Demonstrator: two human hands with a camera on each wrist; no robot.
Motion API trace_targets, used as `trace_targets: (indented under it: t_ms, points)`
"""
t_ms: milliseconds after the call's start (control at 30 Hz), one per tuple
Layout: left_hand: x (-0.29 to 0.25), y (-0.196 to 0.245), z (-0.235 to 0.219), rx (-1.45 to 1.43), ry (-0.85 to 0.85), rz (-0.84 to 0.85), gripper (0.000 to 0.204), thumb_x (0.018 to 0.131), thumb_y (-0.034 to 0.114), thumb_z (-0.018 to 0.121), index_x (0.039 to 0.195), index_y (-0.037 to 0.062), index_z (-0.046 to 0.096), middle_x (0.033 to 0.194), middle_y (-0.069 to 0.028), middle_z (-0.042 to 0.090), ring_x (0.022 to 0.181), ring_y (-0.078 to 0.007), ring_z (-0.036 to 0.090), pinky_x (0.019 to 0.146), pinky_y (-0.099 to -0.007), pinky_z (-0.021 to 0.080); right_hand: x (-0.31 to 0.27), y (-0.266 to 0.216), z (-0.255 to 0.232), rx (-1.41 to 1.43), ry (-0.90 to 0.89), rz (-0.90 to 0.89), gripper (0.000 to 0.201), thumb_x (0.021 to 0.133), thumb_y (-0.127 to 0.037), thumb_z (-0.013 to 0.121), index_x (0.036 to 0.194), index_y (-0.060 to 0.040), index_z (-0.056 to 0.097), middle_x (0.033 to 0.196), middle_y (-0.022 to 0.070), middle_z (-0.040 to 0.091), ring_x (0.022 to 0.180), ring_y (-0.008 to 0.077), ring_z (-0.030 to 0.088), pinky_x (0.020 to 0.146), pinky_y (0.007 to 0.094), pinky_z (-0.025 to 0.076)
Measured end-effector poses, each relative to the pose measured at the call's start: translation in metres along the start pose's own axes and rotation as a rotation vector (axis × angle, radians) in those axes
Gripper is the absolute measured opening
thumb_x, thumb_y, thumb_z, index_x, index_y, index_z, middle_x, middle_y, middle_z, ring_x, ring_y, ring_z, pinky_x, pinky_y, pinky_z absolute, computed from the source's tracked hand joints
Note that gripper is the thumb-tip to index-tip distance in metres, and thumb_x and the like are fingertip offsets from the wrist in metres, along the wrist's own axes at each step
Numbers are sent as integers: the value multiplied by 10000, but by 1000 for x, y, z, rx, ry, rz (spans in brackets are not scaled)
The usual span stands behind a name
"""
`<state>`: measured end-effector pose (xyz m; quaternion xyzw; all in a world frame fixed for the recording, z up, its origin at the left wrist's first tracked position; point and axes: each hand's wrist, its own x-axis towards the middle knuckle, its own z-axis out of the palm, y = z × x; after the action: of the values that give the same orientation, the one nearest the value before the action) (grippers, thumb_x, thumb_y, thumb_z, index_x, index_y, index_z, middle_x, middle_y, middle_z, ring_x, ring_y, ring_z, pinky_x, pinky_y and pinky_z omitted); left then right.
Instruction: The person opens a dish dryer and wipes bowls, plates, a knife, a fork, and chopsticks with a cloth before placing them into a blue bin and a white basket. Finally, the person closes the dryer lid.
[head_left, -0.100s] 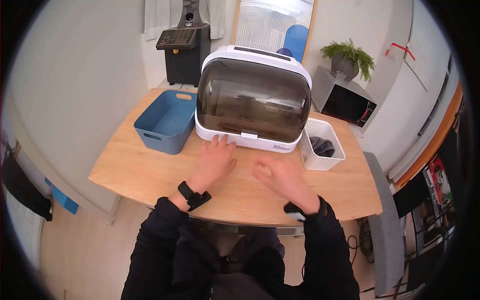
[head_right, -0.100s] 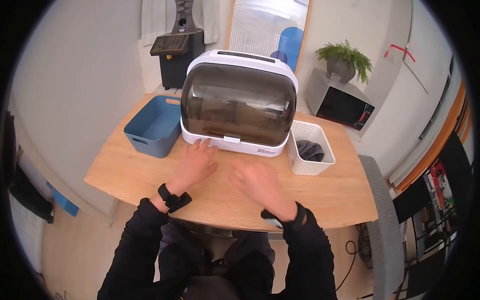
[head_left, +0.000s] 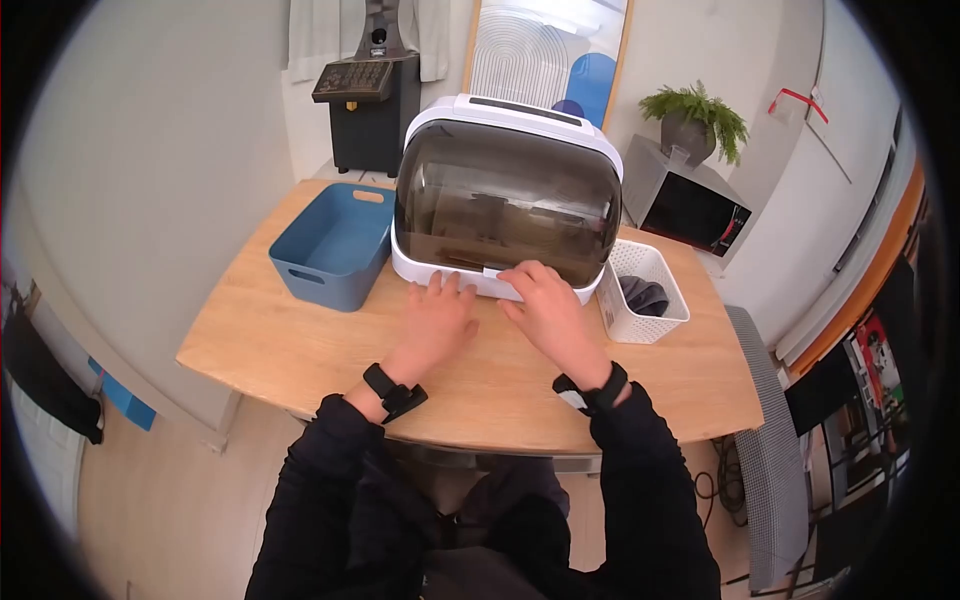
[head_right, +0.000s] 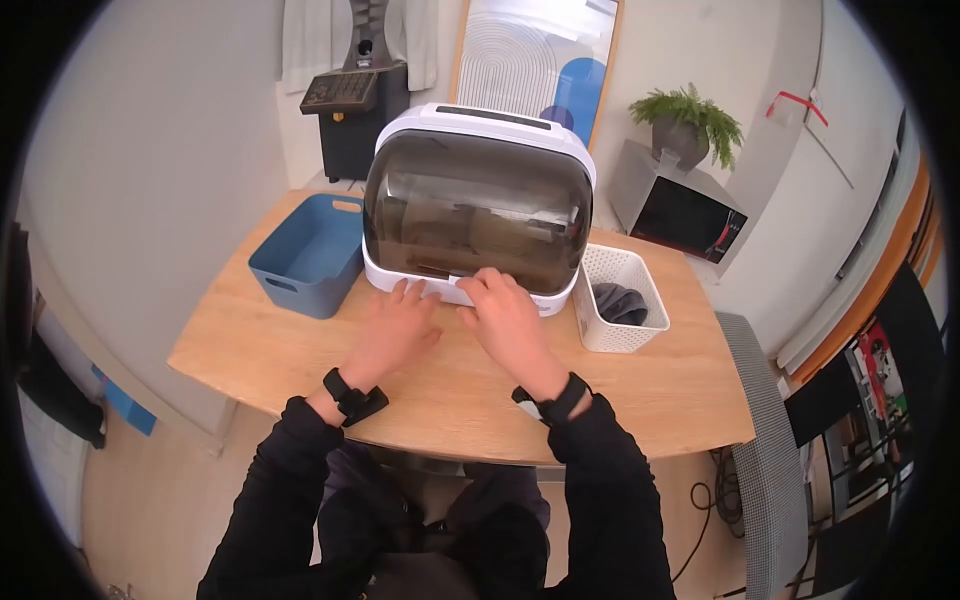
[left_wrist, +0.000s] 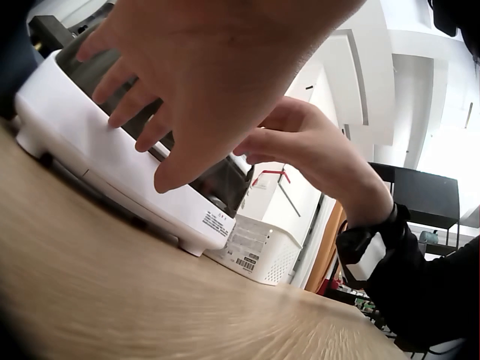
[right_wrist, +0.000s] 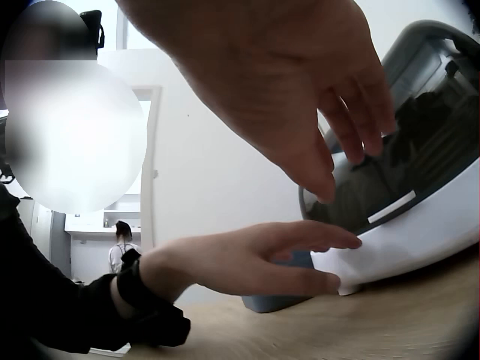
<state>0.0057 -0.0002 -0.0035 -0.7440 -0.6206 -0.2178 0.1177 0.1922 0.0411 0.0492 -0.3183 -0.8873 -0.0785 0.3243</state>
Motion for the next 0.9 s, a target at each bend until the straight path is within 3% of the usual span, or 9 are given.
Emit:
trace_targets:
  t_ms: [67, 167, 367, 567, 667, 767, 900]
  points:
    - [3, 2, 1, -13, 48, 10, 500, 797, 292, 718, 1232, 83, 590, 1364, -178, 523, 1315, -361, 442, 1024, -624, 357, 10, 15, 25, -84, 153, -109, 342, 730, -129, 749, 1061, -99, 667, 920, 84, 578, 855, 280, 617, 721, 397, 517]
    - [5, -6, 5, 33, 54, 31, 471, 791, 281, 720, 1201, 81, 602, 1375, -177, 508, 1315, -366, 436, 1024, -649, 338, 19, 19, 45, -187, 102, -51, 265, 755, -131, 730, 1008, -83, 668, 869, 70, 574, 866, 255, 620, 754, 374, 519]
    - [10, -11, -1, -50, -29, 21, 434, 790, 268, 723, 1165, 80, 612, 1392, -169, 478, 1306, -374, 432, 1029, -673, 310, 18, 39, 68, -372, 149, -148, 118, 727, -94, 687, 843, -94, 670, 802, 27, 556, 723, 204, 622, 642, 350, 516]
    - [8, -19, 4, 15, 12, 66, 454, 803, 271, 711, 1205, 99, 591, 1381, -139, 470, 1280, -312, 460, 1043, -626, 332, 21, 46, 63, -423, 233, -277, 122, 708, -106, 701, 825, -117, 670, 765, 5, 555, 670, 174, 613, 604, 315, 480]
    - [10, -22, -1, -52, 64, 91, 463, 800, 268, 715, 1213, 102, 590, 1376, -139, 480, 1278, -307, 464, 1038, -613, 341, 27, 40, 51, -422, 327, -331, 92, 688, -119, 665, 746, -123, 594, 759, -2, 518, 660, 136, 583, 582, 289, 457]
    - [13, -23, -10, -61, -13, 74, 470, 797, 262, 718, 1217, 95, 586, 1351, -140, 497, 1276, -317, 467, 1026, -608, 355, 37, 39, 40, -379, 409, -333, 103, 712, -115, 693, 787, -121, 622, 795, -12, 562, 654, 135, 596, 570, 290, 454]
    - [16, -33, 1, 11, 73, 100, 473, 791, 256, 724, 1207, 77, 586, 1311, -143, 513, 1269, -329, 473, 1009, -605, 373, 60, 35, 13, -349, 452, -282, 141, 759, -111, 700, 896, -126, 667, 854, -9, 603, 676, 150, 624, 554, 291, 467]
